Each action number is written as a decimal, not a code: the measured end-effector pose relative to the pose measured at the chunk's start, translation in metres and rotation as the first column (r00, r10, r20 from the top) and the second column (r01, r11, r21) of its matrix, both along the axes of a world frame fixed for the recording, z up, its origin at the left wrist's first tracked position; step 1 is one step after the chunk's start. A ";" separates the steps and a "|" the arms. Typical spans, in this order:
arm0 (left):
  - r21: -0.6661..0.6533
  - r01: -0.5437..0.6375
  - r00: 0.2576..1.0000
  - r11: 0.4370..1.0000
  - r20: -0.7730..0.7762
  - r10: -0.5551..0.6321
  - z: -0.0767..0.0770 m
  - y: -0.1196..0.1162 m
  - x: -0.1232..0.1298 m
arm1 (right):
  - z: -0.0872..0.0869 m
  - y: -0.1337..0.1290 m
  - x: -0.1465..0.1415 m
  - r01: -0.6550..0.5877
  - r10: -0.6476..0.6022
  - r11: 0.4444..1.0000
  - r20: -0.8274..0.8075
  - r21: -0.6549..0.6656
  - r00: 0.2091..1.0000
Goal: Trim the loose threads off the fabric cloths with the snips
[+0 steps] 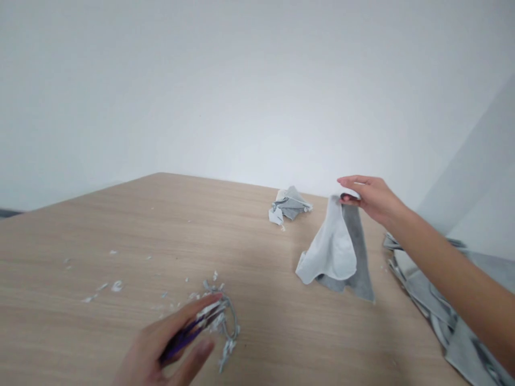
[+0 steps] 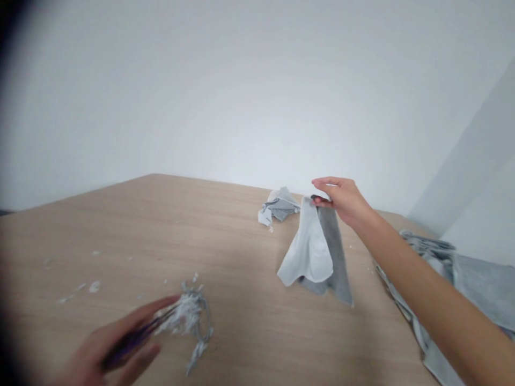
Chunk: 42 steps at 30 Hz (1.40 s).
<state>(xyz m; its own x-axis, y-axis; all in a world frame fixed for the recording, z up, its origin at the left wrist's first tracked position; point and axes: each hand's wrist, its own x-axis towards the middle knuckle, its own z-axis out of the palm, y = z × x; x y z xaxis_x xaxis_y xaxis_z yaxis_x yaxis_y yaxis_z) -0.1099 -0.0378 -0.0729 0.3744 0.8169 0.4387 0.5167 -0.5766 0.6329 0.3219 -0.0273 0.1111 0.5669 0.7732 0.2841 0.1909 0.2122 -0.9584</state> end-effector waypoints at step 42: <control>-0.039 0.290 0.822 0.956 0.523 -0.227 0.103 0.052 0.183 | 0.036 -0.119 -0.050 -0.199 0.330 0.929 -0.458 0.310 0.826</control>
